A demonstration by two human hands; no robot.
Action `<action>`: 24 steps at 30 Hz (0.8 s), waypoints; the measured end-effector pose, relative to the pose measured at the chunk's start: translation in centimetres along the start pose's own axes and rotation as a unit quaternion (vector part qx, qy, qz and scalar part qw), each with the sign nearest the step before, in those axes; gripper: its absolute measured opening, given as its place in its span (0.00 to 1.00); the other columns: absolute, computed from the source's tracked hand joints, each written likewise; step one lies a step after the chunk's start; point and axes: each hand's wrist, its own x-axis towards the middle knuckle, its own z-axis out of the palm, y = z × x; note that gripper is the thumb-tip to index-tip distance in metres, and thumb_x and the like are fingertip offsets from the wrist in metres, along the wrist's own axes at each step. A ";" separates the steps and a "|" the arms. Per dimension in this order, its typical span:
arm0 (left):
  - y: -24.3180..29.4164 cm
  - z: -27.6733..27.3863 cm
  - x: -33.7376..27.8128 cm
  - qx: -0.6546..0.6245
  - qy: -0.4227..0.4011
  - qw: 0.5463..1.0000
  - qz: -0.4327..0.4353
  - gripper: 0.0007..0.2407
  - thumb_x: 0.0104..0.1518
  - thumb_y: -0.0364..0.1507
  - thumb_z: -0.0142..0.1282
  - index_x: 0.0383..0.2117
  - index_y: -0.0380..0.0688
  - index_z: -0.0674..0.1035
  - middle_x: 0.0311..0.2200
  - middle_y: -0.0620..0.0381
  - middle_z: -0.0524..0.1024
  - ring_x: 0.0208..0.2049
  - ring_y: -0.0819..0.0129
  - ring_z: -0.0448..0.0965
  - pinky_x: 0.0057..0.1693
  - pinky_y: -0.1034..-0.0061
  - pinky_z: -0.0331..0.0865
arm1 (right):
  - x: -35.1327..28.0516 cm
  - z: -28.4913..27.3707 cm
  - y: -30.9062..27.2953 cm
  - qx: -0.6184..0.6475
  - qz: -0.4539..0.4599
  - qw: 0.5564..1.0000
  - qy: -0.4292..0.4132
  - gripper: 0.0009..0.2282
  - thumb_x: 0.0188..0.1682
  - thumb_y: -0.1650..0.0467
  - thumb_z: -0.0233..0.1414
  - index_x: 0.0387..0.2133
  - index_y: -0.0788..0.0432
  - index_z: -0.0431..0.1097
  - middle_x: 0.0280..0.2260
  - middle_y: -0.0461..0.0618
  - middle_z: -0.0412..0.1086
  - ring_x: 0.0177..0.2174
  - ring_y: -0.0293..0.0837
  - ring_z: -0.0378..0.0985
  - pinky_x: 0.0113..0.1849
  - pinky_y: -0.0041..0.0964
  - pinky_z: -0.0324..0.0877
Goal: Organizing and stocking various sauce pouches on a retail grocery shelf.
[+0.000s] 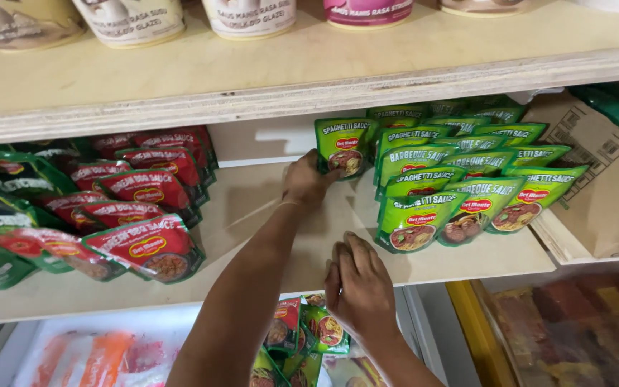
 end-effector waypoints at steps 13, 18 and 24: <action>-3.3 0.6 2.8 0.038 0.055 0.995 -0.070 0.23 0.45 0.43 0.69 0.42 0.42 0.79 0.40 0.44 0.82 0.44 0.45 0.81 0.51 0.59 0.74 | -0.3 0.1 0.0 -0.009 -0.005 1.000 -0.003 0.13 0.47 0.72 0.52 0.43 0.70 0.70 0.49 0.68 0.69 0.48 0.62 0.72 0.51 0.49 0.67; -2.7 1.6 3.7 -0.001 0.044 0.999 -0.028 0.20 0.44 0.39 0.70 0.40 0.41 0.80 0.39 0.44 0.83 0.43 0.47 0.82 0.50 0.60 0.75 | -0.4 0.2 0.0 -0.004 0.002 1.000 0.002 0.14 0.47 0.72 0.52 0.43 0.70 0.70 0.49 0.68 0.69 0.49 0.61 0.72 0.52 0.49 0.67; -2.4 1.5 4.1 -0.114 0.017 0.993 -0.015 0.18 0.43 0.37 0.71 0.37 0.41 0.80 0.37 0.47 0.84 0.40 0.52 0.85 0.49 0.63 0.76 | -0.5 0.4 0.2 -0.001 0.018 1.000 -0.009 0.13 0.48 0.71 0.52 0.43 0.69 0.70 0.50 0.67 0.69 0.50 0.61 0.72 0.52 0.49 0.67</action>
